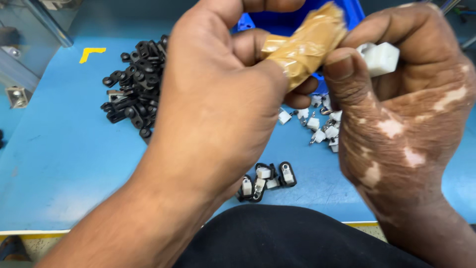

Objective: The person repeatedly picks up a black plastic clip and a white plastic component, then presses them together by hand. The assembled units are placed on the blue workbench surface. The person continues this repetitive assembly process throughout the clip.

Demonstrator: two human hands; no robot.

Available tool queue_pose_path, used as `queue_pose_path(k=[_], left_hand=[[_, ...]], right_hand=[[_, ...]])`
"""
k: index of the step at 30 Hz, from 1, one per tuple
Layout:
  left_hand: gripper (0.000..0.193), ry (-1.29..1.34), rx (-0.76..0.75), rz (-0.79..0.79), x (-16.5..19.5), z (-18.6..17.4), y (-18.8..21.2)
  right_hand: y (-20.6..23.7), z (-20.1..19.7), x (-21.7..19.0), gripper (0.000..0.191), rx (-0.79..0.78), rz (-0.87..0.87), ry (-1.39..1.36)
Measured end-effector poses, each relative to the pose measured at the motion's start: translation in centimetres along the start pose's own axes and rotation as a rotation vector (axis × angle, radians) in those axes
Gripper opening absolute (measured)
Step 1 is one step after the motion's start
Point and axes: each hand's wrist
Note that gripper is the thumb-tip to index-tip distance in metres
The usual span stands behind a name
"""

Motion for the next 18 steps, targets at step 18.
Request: queue_pose_path(k=[18], left_hand=[[0.026, -0.106, -0.016, -0.011, -1.9, 0.9, -1.0]], right_hand=[[-0.4, -1.7, -0.8, 0.022, -0.117, 0.136, 0.063]])
Point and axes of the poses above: each hand's wrist, its own y-axis away from the middle knuckle, its own z-axis out of the palm, x = y × z, and after that the axes turned 4 degrees about -z, right-handed
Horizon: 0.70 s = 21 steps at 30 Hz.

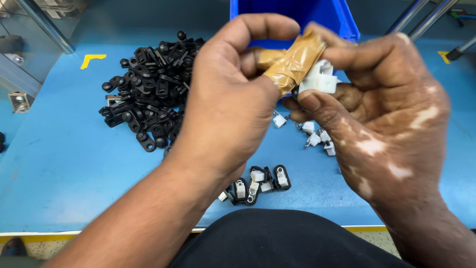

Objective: The person repeatedly picks up a black plastic clip and a white plastic component, then presses them together by hand. The assembled units are placed on the blue workbench surface. The person continues this repetitive assembly process throughout the clip.

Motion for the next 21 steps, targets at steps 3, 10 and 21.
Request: queue_pose_path(k=[3, 10, 21], left_hand=[[0.033, 0.131, -0.013, -0.076, -0.8, -1.0, 0.0], [0.037, -0.033, -0.015, 0.029, -0.2, -1.4, 1.5], [0.031, 0.213, -0.064, -0.346, -1.4, -3.2, 1.8]], right_hand=[[0.0, 0.3, 0.5, 0.024, 0.029, -0.049, 0.037], [1.8, 0.4, 1.5, 0.035, 0.013, -0.194, 0.130], [1.5, 1.0, 2.2, 0.030, 0.019, -0.094, 0.050]])
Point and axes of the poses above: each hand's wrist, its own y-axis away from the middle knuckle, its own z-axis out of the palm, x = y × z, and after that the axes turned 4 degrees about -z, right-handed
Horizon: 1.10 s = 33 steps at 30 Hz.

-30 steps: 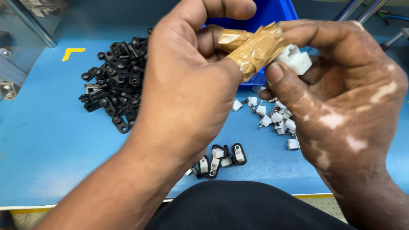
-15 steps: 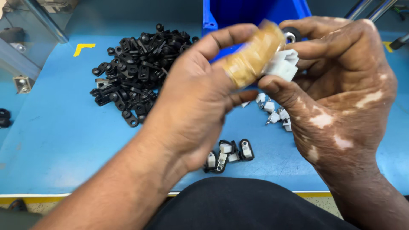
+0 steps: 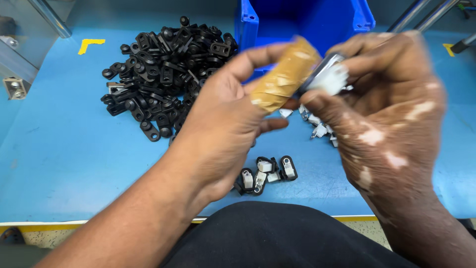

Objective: The person repeatedly picks up a black plastic clip and a white plastic component, then presses them together by hand. The assembled units are placed on the blue workbench surface. The person continues this repetitive assembly process throughout the clip.

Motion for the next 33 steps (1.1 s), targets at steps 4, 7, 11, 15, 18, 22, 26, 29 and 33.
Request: queue_pose_path(k=[4, 7, 11, 15, 18, 22, 26, 29, 33], left_hand=[[0.024, -0.282, 0.238, -0.151, -2.3, -2.3, -0.6], [0.025, -0.894, 0.291, 0.043, -4.1, -4.8, -0.7], [0.020, -1.569, 0.197, 0.493, -6.6, -6.6, -1.8], [0.019, -1.912, 0.145, 0.595, -7.0, -6.3, -3.5], [0.019, -1.585, 0.153, 0.357, -5.8, -5.5, -3.1], [0.029, -0.912, 0.314, -0.307, -3.6, -4.9, -1.4], [0.024, -0.279, 0.295, -0.193, -2.8, -5.2, 0.3], [0.022, -0.096, 0.307, -0.163, -2.9, -5.4, 1.0], [0.017, 0.109, 0.351, -0.167, -2.8, -5.4, 1.1]], right_hand=[[0.0, -0.4, 1.2, 0.026, -0.063, 0.415, 0.128], [0.2, -0.3, 2.5, 0.027, -0.404, 1.036, 0.772], [1.6, 0.2, 3.7, 0.031, -0.783, 1.066, 0.783], [0.4, -1.0, 5.9, 0.033, -0.775, 0.796, 0.732], [-0.5, 0.7, 8.8, 0.035, -0.643, 0.735, 0.855], [-0.3, 2.8, 11.4, 0.031, -0.611, 0.385, 0.921], [0.6, 1.8, 10.5, 0.028, -0.265, 0.692, 0.027], [1.6, 0.3, 8.1, 0.024, -0.125, 0.759, -0.345], [1.0, 0.4, 5.6, 0.019, -0.120, 0.762, -0.455]])
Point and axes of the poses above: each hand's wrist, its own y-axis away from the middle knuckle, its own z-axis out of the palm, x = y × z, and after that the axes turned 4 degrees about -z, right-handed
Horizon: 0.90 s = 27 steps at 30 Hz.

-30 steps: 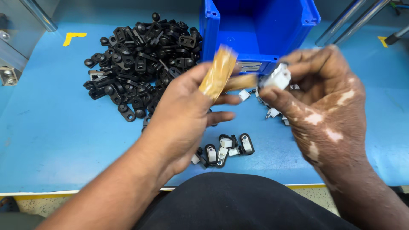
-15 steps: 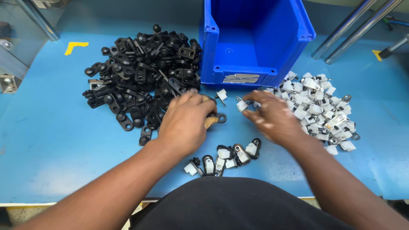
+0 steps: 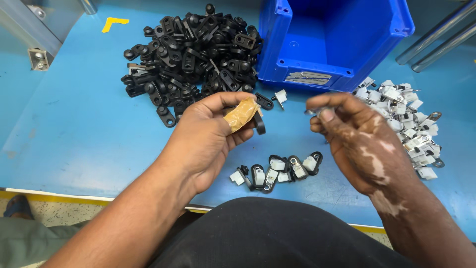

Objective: The person repeatedly picks up a black plastic clip and a white plastic component, then presses them together by hand. The assembled units are placed on the blue workbench surface. The person continues this repetitive assembly process throughout the clip.

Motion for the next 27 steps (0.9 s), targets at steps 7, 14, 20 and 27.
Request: queue_pose_path(k=[7, 14, 20, 27], left_hand=[[0.022, 0.169, -0.085, -0.179, 0.6, 0.6, 0.4], [0.022, 0.236, -0.209, -0.175, 1.0, 1.4, 0.9], [0.020, 0.154, -0.219, -0.164, 1.3, 2.1, 1.0], [0.021, 0.243, -0.297, -0.240, 0.9, 2.6, 0.3]], right_hand=[[0.2, 3.2, -3.6, 0.032, 0.130, -0.078, 0.609], [1.2, 4.7, -4.2, 0.018, -0.009, -0.372, 0.808], [1.6, 4.6, -3.8, 0.024, 0.032, -0.509, 0.584], [1.6, 3.6, -4.7, 0.017, -0.116, -0.682, 0.625]])
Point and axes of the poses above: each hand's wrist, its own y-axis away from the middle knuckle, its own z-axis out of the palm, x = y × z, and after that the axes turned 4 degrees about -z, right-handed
